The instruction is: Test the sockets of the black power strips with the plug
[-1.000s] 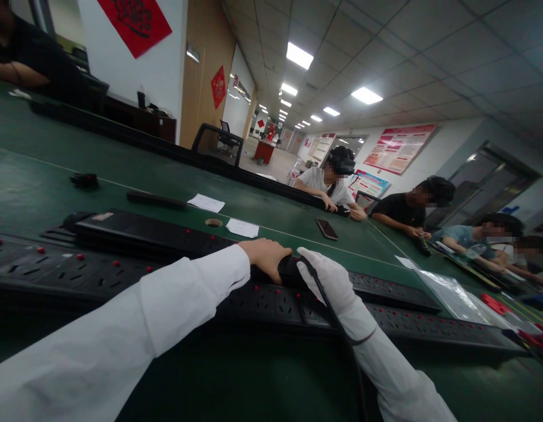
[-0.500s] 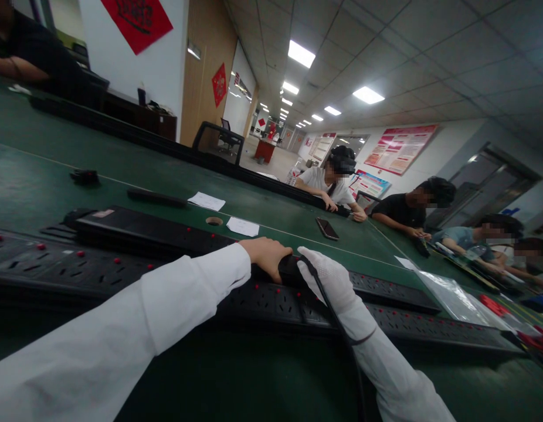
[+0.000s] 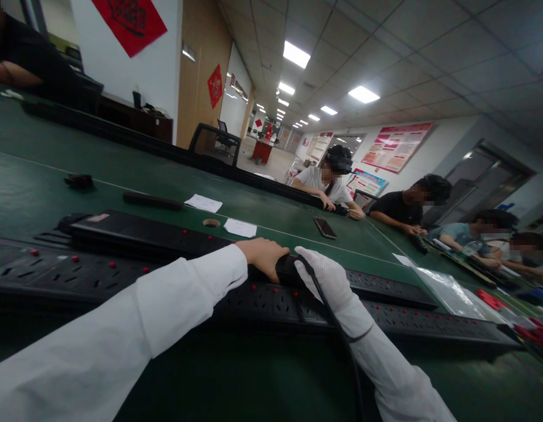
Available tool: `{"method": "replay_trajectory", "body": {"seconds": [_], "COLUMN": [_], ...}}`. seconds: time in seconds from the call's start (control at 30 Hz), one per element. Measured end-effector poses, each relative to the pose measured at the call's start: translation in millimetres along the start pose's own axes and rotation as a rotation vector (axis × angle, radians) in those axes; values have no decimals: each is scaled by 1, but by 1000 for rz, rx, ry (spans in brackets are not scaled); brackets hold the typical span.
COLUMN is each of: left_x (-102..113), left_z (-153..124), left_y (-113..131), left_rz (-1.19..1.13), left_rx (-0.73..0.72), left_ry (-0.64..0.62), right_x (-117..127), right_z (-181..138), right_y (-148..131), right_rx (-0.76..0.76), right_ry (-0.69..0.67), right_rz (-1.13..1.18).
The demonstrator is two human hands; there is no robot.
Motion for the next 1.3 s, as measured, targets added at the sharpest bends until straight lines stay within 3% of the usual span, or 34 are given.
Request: {"method": "replay_trajectory", "body": {"seconds": [0.97, 1.3], "left_x": [6, 4], "left_z": [-5, -7], "left_y": [-3, -23], "left_rz": [-59, 77], "left_rx": [95, 198], "left_ry": [-8, 41], "right_x": [-1, 2], "right_z": [0, -1], "right_y": [-1, -2], "right_rx": [-14, -12], "right_ry": [23, -1], "right_rz": [9, -24]}}
Point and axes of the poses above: each hand's wrist, its own z-axis towards the middle knuckle, its own x-axis out of the back of the hand, y = z × x, the point moved 1 cm from there along z, towards the middle knuckle, and after that the axes turned 10 degrees about z, right-handed, at the moved point
